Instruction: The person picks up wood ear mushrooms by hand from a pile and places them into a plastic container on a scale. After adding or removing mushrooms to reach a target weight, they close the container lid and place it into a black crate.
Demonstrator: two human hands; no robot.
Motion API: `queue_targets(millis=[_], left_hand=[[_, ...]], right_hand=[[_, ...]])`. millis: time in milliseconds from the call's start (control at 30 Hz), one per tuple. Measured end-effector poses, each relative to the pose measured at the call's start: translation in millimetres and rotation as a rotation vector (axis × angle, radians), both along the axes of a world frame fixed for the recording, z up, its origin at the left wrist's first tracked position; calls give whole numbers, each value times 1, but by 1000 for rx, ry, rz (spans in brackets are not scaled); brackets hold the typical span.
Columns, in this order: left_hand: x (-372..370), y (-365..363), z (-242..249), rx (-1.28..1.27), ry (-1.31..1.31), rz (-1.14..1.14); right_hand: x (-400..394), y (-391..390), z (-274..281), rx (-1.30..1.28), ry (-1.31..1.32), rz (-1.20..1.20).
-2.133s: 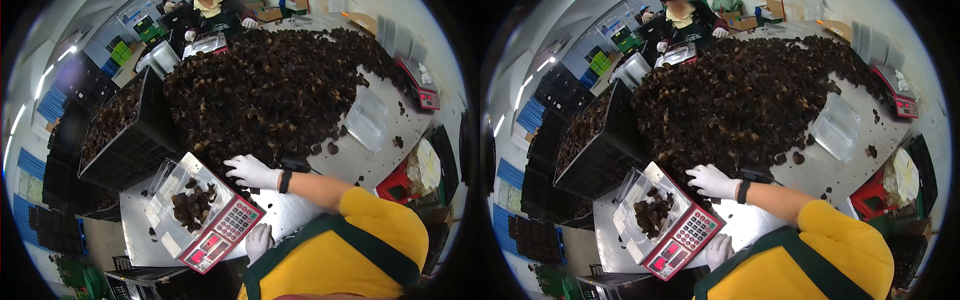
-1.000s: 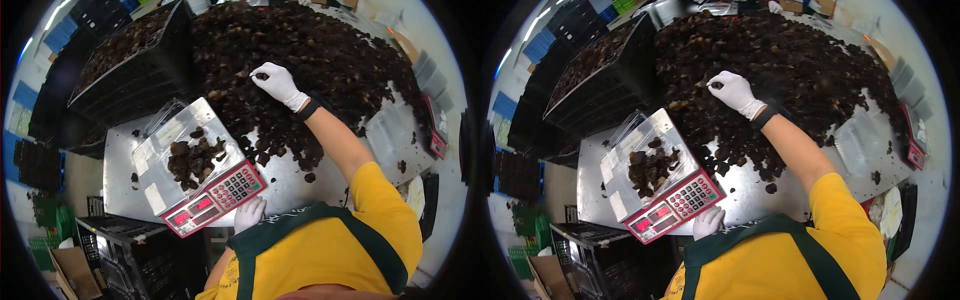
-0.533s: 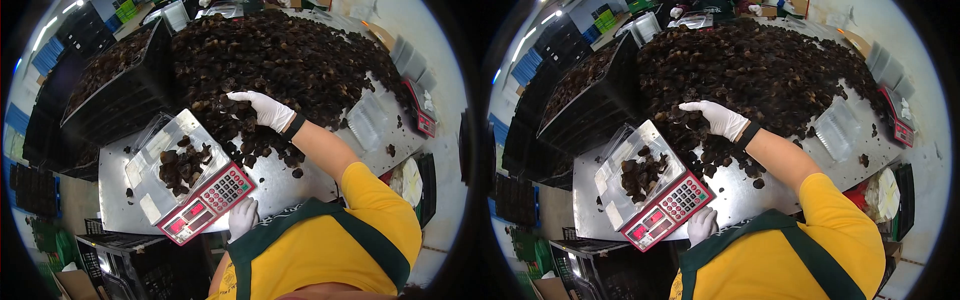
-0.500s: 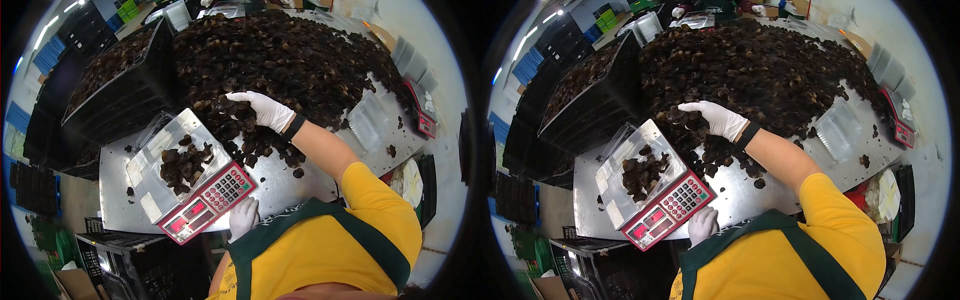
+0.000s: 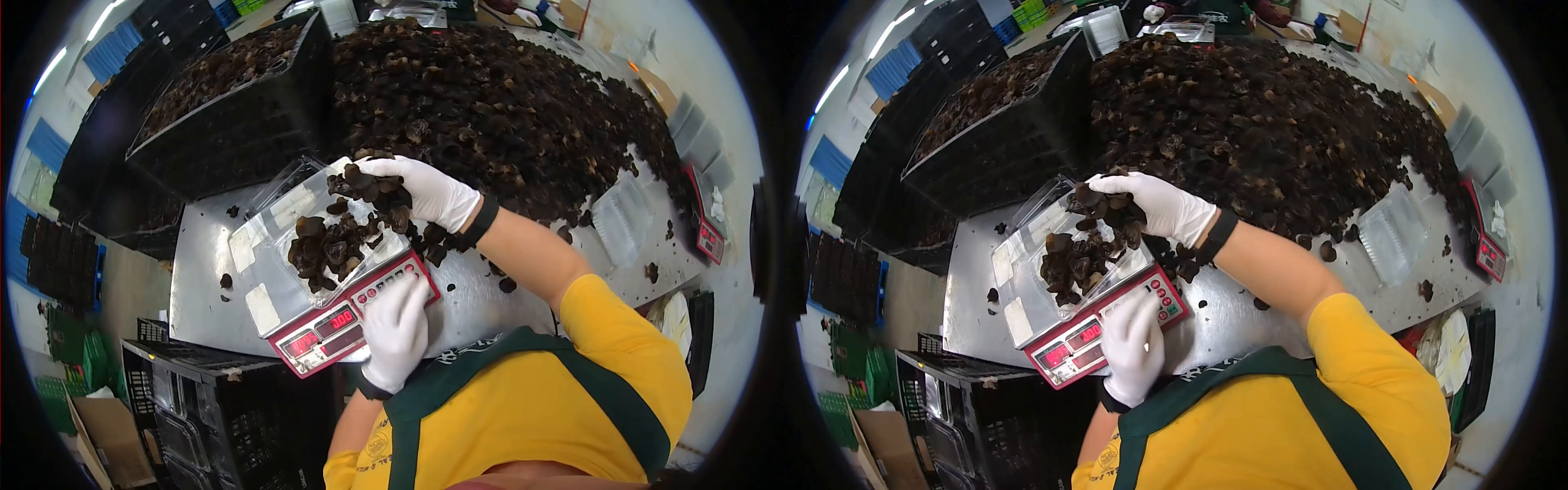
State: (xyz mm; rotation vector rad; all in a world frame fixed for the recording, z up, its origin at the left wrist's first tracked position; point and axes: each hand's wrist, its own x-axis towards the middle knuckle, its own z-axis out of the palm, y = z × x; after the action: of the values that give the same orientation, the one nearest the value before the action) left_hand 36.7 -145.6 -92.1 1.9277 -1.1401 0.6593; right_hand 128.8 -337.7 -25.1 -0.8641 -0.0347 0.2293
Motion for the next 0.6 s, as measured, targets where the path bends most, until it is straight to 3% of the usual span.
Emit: queue_targets(millis=[100, 200, 300, 367, 400, 533, 600], left_hand=[[24, -27, 35, 9, -51, 263], [40, -32, 40, 31, -116, 292], [46, -31, 43, -13, -131, 235], [48, -23, 41, -37, -77, 222], [50, -17, 40, -68, -26, 212], [56, 22, 41, -70, 46, 385], [61, 38, 43, -53, 100, 514]], right_hand=[[2, -5, -32, 204, -82, 129], [-15, 3, -32, 152, 26, 59], [-24, 1, -31, 138, -29, 56], [-31, 8, -11, -443, -424, -169], [-22, 7, -5, -228, -194, -80], [9, 13, -5, -244, -150, -94], [23, 22, -12, -721, -537, -171]])
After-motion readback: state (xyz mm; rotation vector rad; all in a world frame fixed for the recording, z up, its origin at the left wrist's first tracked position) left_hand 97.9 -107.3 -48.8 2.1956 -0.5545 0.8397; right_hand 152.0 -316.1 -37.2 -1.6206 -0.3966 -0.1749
